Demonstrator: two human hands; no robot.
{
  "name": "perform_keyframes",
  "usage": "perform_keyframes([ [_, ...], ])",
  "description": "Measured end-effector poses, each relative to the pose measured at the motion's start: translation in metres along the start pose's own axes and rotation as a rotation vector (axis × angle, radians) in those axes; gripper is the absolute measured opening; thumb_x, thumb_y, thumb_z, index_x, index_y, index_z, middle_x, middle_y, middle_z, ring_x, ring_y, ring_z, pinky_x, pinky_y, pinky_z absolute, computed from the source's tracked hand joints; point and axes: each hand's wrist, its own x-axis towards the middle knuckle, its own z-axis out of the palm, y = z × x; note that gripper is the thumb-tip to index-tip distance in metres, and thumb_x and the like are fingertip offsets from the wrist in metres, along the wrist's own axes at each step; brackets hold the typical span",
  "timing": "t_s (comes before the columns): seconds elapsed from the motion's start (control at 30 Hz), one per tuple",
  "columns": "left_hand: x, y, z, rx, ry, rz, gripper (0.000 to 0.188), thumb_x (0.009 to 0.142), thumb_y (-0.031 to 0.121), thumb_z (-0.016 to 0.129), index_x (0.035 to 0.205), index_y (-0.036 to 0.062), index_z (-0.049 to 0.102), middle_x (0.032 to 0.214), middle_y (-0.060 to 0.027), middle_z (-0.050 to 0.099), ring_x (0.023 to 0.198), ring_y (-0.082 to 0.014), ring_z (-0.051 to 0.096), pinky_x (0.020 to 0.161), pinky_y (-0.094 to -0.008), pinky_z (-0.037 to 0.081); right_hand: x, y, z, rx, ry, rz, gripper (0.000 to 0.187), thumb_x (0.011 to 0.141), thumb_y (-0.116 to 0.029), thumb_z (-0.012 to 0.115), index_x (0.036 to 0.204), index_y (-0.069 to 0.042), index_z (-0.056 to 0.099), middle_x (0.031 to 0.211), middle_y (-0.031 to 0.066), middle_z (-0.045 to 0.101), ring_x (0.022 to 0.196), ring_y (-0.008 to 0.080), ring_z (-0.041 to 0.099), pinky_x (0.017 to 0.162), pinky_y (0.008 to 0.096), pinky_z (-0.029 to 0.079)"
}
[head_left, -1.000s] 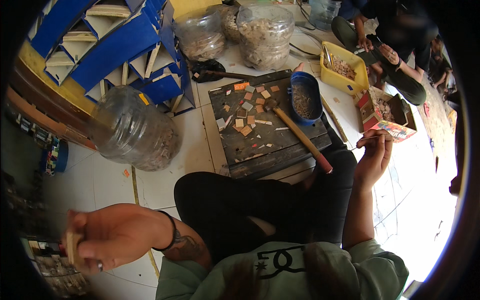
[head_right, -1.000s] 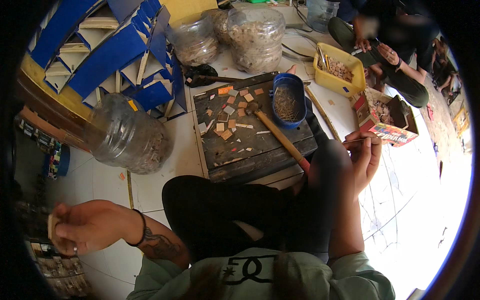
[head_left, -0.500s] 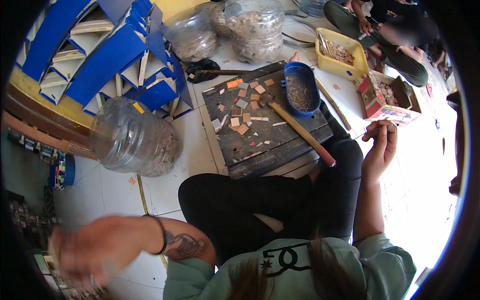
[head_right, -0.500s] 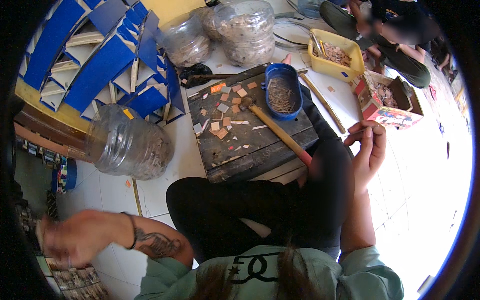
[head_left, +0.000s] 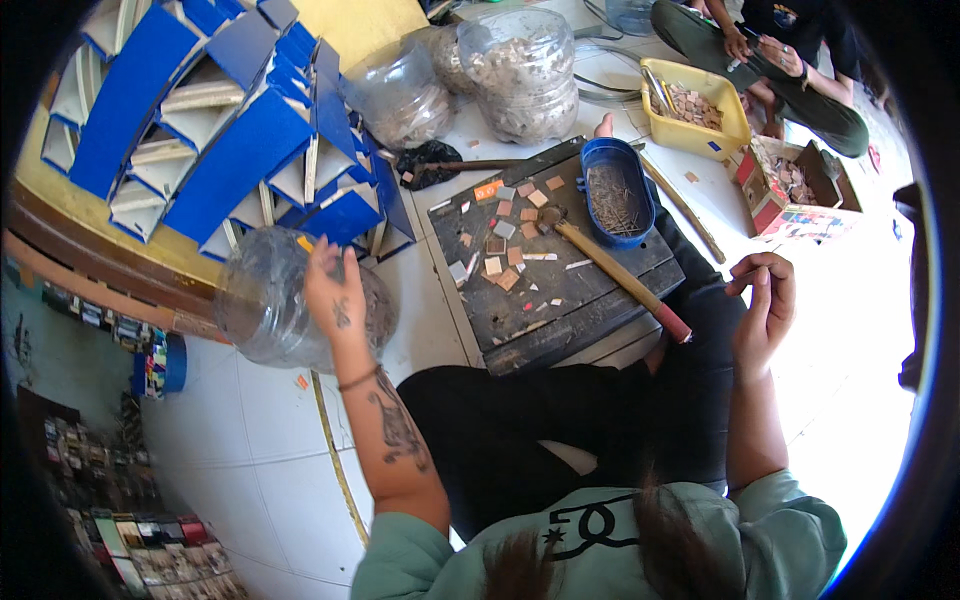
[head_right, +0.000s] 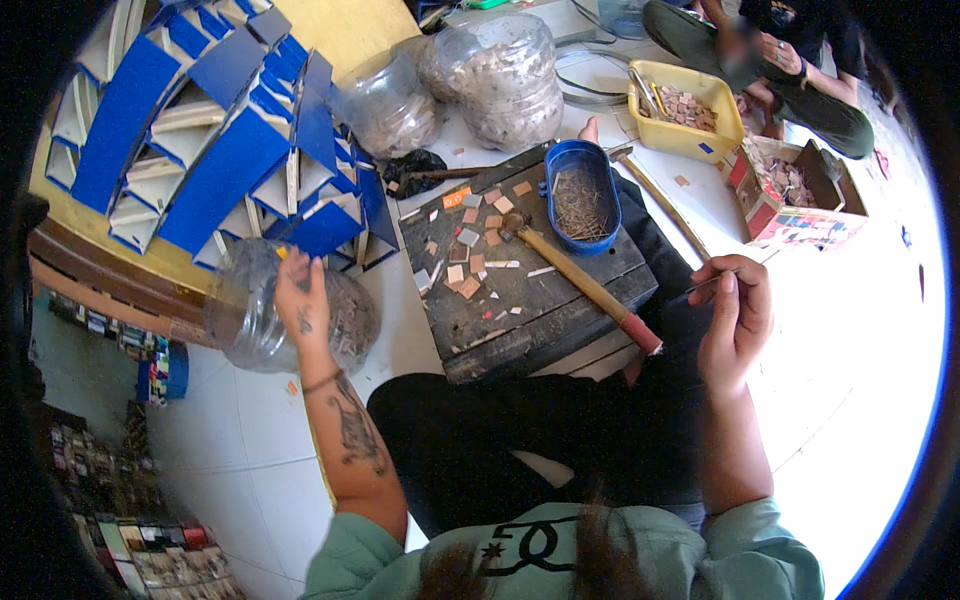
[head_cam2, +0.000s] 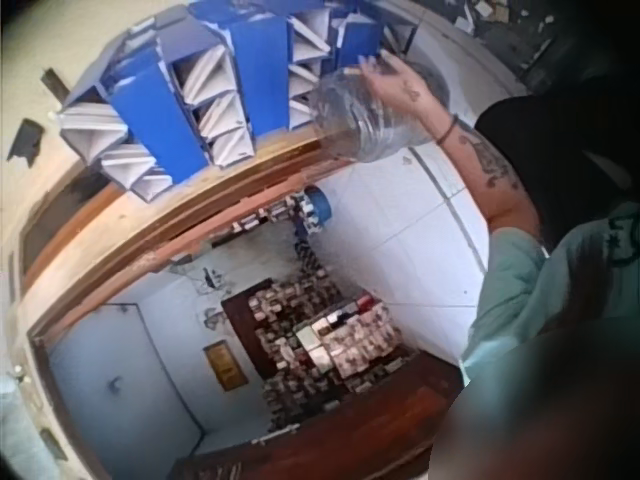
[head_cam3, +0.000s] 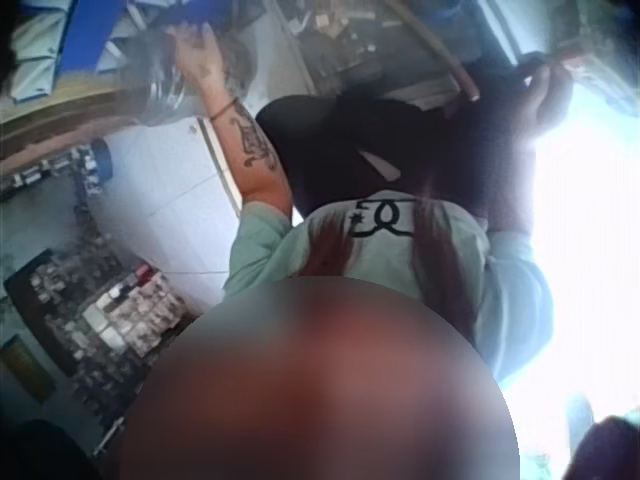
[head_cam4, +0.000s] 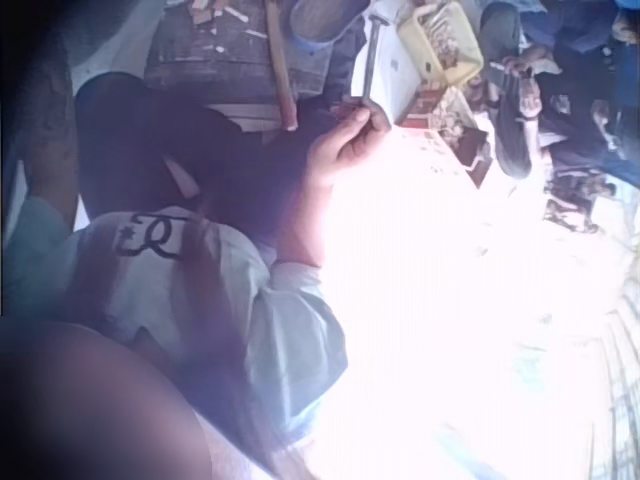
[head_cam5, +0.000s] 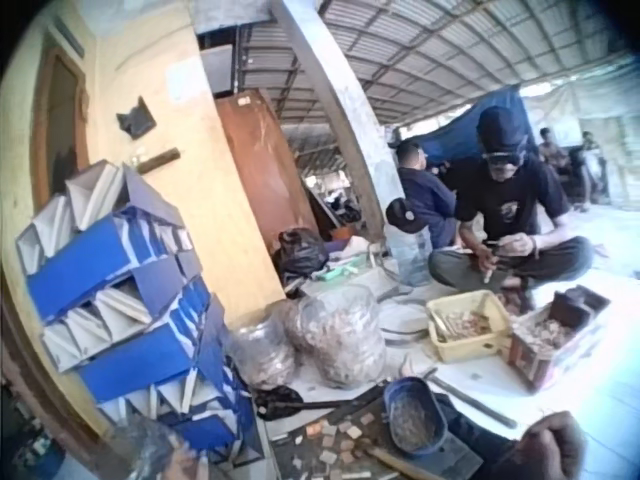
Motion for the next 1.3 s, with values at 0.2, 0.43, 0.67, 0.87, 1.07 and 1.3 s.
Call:
perform_keyframes([
  [0.2, -0.008, -0.033, -0.030, 0.230, 0.440, 0.319, 0.041, 0.088, 0.026, 0.067, 0.121, 0.0009, 0.063, 0.116, -0.0172, 0.065, 0.111, -0.0346, 0.056, 0.100, -0.0442, 0.040, -0.004, 0.014, -0.005, 0.024, -0.020, 0.161, 0.019, 0.105, -0.012, 0.040, 0.107, 0.000, 0.055, 0.087, 0.0081, 0.060, 0.068, 0.0092, 0.053, 0.065, 0.0235, 0.045],
  [0.43, 0.010, -0.074, -0.086, 0.755, 0.173, 0.148, 0.038, 0.090, 0.038, 0.062, 0.086, 0.0009, 0.070, 0.076, -0.0189, 0.067, 0.074, -0.0364, 0.063, 0.074, -0.0482, 0.047, -0.016, 0.004, 0.030, 0.155, -0.185, 0.225, 0.019, 0.104, -0.013, 0.039, 0.095, -0.003, 0.052, 0.082, 0.0069, 0.057, 0.071, 0.0108, 0.053, 0.065, 0.0239, 0.043],
  [0.67, -0.135, -0.036, -0.070, 0.535, 0.084, 0.381, 0.025, 0.086, 0.030, 0.070, 0.081, 0.0068, 0.061, 0.075, -0.0099, 0.059, 0.074, -0.0313, 0.055, 0.074, -0.0437, 0.041, -0.070, -0.044, 0.100, 0.172, -0.944, -0.151, 0.009, 0.082, -0.005, 0.066, 0.086, -0.006, 0.057, 0.101, 0.0129, 0.067, 0.086, 0.0280, 0.069, 0.071, 0.0381, 0.056],
  [0.87, -0.191, -0.003, -0.066, 0.404, -0.157, 0.388, 0.030, 0.088, 0.023, 0.066, 0.107, -0.0008, 0.064, 0.087, -0.0157, 0.063, 0.085, -0.0330, 0.060, 0.084, -0.0433, 0.044, -0.081, -0.058, 0.187, -0.018, -1.392, -0.497, 0.009, 0.084, -0.013, 0.065, 0.084, -0.004, 0.064, 0.145, 0.0091, 0.044, 0.085, 0.0241, 0.065, 0.072, 0.0384, 0.056],
  [1.07, -0.154, 0.001, -0.112, 0.191, -0.713, 0.287, 0.045, 0.091, 0.021, 0.064, 0.126, -0.0069, 0.057, 0.108, -0.0233, 0.066, 0.099, -0.0382, 0.063, 0.091, -0.0435, 0.048, -0.109, -0.039, 0.221, -0.061, -1.313, -0.591, 0.014, 0.087, -0.015, 0.060, 0.083, -0.003, 0.066, 0.138, 0.0060, 0.045, 0.090, 0.0219, 0.060, 0.077, 0.0379, 0.054],
  [1.3, -0.022, -0.011, -0.108, 0.195, -1.004, 0.259, 0.051, 0.093, 0.024, 0.063, 0.136, 0.0007, 0.049, 0.117, -0.0213, 0.066, 0.107, -0.0330, 0.065, 0.091, -0.0404, 0.050, -0.129, -0.030, 0.222, 0.077, -1.225, -0.488, 0.014, 0.088, -0.016, 0.060, 0.084, -0.002, 0.063, 0.129, 0.0070, 0.047, 0.092, 0.0242, 0.058, 0.079, 0.0408, 0.053],
])
